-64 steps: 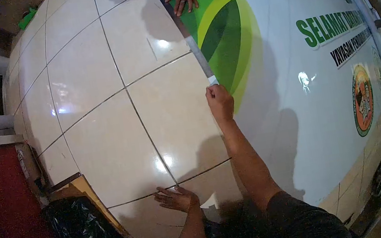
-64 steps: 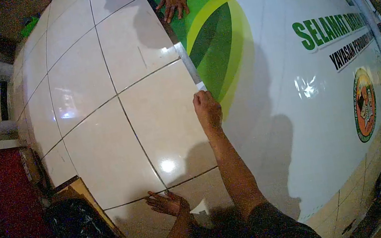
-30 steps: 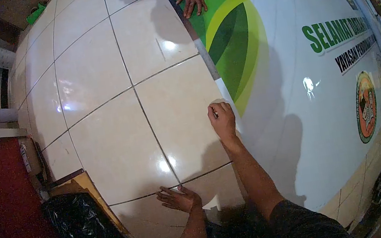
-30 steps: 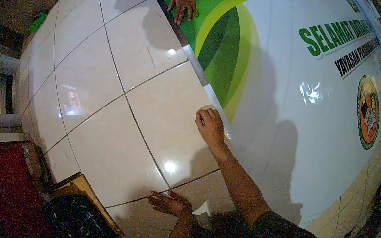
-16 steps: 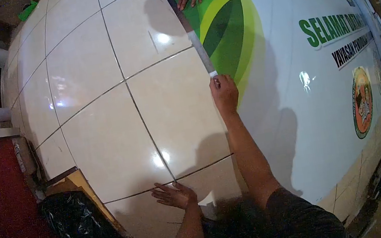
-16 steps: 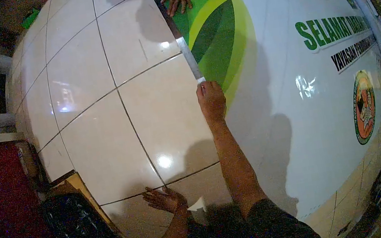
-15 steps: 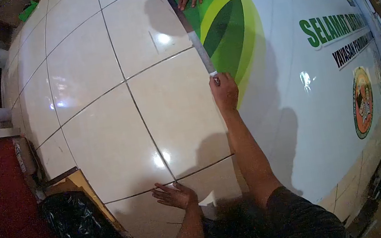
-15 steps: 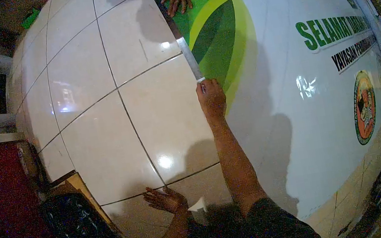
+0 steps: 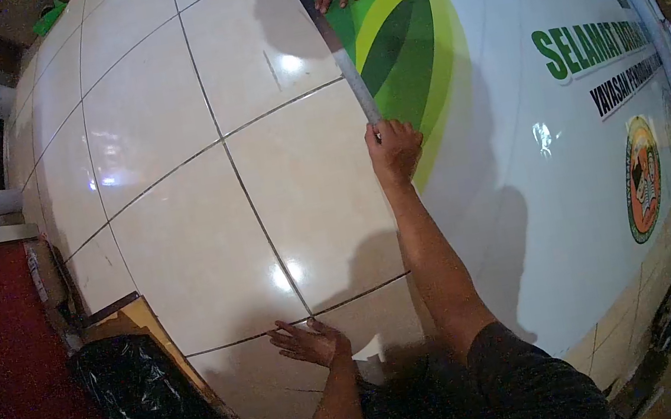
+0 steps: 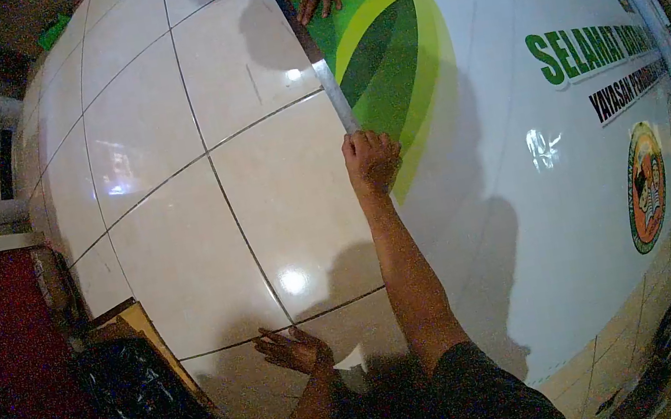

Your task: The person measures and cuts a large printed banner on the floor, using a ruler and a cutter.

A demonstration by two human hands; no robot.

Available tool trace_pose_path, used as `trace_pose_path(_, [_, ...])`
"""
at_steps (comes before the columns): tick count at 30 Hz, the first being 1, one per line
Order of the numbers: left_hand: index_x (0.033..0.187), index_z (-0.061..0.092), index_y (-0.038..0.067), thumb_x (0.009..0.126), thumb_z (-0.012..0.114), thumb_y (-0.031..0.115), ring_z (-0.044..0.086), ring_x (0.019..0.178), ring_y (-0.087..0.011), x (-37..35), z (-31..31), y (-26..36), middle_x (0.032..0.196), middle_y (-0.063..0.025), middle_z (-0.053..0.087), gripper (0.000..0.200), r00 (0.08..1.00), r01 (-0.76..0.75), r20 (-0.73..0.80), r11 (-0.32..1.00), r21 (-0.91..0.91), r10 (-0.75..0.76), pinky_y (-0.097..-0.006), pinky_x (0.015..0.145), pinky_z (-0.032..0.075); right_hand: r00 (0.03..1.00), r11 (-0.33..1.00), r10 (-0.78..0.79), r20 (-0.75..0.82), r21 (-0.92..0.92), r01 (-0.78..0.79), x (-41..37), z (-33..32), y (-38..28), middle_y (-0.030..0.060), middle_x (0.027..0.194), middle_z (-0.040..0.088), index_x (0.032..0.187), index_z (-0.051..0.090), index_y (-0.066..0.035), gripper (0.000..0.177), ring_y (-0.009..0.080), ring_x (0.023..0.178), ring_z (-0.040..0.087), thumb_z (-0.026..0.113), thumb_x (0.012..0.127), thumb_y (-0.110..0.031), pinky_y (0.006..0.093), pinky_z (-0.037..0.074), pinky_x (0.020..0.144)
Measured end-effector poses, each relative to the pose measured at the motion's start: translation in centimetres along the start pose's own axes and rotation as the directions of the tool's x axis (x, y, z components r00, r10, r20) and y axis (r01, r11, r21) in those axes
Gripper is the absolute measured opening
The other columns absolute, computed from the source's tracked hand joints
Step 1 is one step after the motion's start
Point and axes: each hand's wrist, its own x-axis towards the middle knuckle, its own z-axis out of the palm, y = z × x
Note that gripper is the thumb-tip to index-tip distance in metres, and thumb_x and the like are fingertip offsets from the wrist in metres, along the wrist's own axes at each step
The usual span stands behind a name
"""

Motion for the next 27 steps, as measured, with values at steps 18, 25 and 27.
trace_pose_path(18, [0.158, 0.012, 0.006, 0.101, 0.031, 0.045, 0.003, 0.151, -0.0412, 0.2, -0.38, 0.15, 0.162, -0.0261, 0.003, 0.071, 0.999, 0.023, 0.043, 1.0, 0.011, -0.023, -0.0571, 0.12, 0.001, 1.0, 1.0, 0.002, 0.011, -0.001, -0.002, -0.09, 0.49, 0.17, 0.0041, 0.073, 0.061, 0.072, 0.059, -0.015, 0.018, 0.028, 0.075, 0.059, 0.073, 0.081, -0.022, 0.0472, 0.042, 0.067])
trace_pose_path(25, [0.158, 0.012, 0.008, 0.102, 0.032, 0.047, 0.005, 0.151, -0.0412, 0.37, 0.0, 0.05, 0.162, -0.025, 0.005, 0.07, 0.999, 0.036, 0.021, 0.998, 0.047, -0.037, -0.0563, 0.12, 0.002, 1.0, 0.999, -0.017, -0.016, 0.041, 0.018, -0.1, 0.27, 0.05, 0.0053, 0.072, 0.061, 0.072, 0.058, -0.014, 0.019, 0.0292, 0.075, 0.059, 0.072, 0.082, -0.021, 0.0481, 0.042, 0.067])
trace_pose_path(27, [0.158, 0.012, 0.008, 0.101, 0.032, 0.046, 0.002, 0.151, -0.0412, 0.32, -0.06, -0.01, 0.162, -0.0255, 0.002, 0.071, 0.995, 0.066, 0.068, 0.997, 0.049, -0.07, -0.0551, 0.121, 0.001, 1.0, 1.0, -0.004, -0.011, 0.03, 0.004, -0.13, 0.4, 0.08, 0.005, 0.073, 0.062, 0.071, 0.059, -0.014, 0.018, 0.0293, 0.076, 0.059, 0.072, 0.082, -0.02, 0.0482, 0.042, 0.068])
